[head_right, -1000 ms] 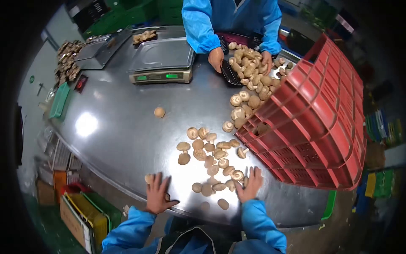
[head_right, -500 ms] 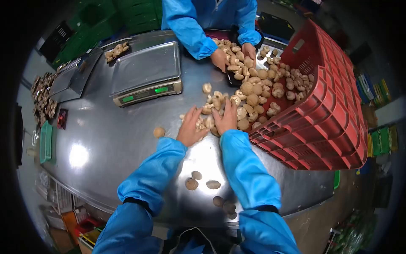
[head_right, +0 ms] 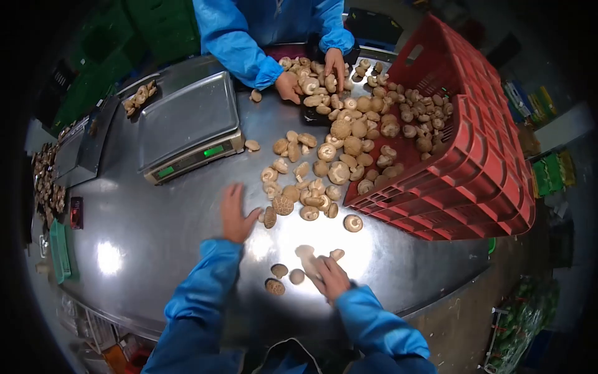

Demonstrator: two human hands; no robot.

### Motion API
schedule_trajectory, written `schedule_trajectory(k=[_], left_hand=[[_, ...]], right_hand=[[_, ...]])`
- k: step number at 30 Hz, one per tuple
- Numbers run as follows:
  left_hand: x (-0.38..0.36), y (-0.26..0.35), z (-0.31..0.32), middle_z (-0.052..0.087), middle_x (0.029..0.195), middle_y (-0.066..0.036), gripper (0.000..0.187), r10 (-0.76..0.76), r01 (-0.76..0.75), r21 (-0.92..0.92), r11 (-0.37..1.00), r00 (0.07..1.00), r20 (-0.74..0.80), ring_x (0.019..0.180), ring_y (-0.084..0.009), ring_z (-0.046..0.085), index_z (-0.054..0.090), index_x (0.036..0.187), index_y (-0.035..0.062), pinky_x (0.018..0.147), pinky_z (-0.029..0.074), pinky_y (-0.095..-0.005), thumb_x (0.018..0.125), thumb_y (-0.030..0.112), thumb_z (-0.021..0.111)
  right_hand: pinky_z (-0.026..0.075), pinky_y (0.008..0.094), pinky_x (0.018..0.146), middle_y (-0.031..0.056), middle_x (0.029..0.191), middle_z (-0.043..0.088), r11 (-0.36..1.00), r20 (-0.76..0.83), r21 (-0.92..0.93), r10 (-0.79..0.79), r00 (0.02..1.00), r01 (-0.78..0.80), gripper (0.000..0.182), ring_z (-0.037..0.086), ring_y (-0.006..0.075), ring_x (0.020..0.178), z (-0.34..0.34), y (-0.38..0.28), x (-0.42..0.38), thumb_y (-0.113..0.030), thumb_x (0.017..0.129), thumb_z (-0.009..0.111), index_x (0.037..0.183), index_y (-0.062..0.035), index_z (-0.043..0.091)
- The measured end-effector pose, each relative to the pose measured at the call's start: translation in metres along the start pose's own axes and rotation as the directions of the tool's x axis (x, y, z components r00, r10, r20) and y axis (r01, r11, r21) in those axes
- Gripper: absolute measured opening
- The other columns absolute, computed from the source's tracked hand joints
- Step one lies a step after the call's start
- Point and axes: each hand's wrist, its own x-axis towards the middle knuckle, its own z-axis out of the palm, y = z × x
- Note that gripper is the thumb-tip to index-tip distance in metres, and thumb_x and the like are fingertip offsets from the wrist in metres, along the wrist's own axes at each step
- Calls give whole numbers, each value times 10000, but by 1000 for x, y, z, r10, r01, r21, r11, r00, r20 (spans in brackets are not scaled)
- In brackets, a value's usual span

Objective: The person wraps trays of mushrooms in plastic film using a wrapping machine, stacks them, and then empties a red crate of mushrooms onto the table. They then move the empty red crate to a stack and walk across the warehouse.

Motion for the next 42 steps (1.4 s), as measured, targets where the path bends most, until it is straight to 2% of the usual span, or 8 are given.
schedule_trajectory(k=[8,13,19,26,30,34,38,42], left_hand=[[83,27,38,360,1355,-184,684,-101,63,-559,827,994,-38,1256,-346,325,407,1287,23,1032,270,-403,706,235,699],[-51,32,-65,242,1435,-160,939,248,-251,-74,965,791,560,1306,-419,227,404,1310,140,995,133,-650,517,480,772],[-141,64,-26,347,1344,-188,650,232,-260,3,966,865,445,1249,-366,333,499,1233,202,944,169,-696,687,528,634],[29,78,54,295,1403,-92,587,113,-112,-12,994,978,175,1292,-297,242,468,1240,151,964,196,-544,721,275,714],[40,85,46,317,1385,-117,616,147,-142,-49,989,981,127,1286,-314,259,452,1261,125,991,195,-516,717,245,714],[-20,101,34,326,1379,-130,623,288,-246,-165,955,899,329,1281,-313,279,447,1260,131,991,185,-552,711,273,705],[-77,118,46,318,1388,-135,605,376,-317,-202,927,800,467,1290,-315,277,456,1267,140,1003,165,-572,736,341,666],[-56,149,41,330,1375,-141,596,295,-206,-261,943,882,367,1272,-321,297,433,1274,109,1007,169,-560,760,325,643]], right_hand=[[367,417,904,181,1203,430,993,-311,-82,-103,945,81,647,430,366,1105,-36,-48,152,-225,671,735,1241,-106,454],[155,620,985,288,1391,167,956,-122,-215,175,977,-198,991,134,455,1313,-49,7,6,-422,562,794,1351,-82,301],[162,608,994,338,1352,224,861,-295,-381,231,927,-336,860,170,488,1282,3,39,-22,-393,676,721,1334,-18,314],[324,427,993,248,1266,401,928,-228,330,258,939,-175,532,393,380,1193,-14,8,44,-207,788,618,1242,0,435],[406,438,848,250,1077,508,930,-564,-98,241,790,-354,430,502,401,950,-48,53,-45,-130,754,604,1134,30,481],[419,397,876,262,1065,501,688,69,84,717,693,-721,494,517,402,969,-78,24,-119,-225,772,649,1144,1,416],[441,384,847,212,986,561,872,87,9,486,869,-489,402,567,326,971,-6,10,-141,-212,791,640,1081,5,466],[465,287,656,61,776,576,669,-19,636,512,859,-385,173,555,124,726,-56,-14,-69,-124,854,569,1001,-33,549]])
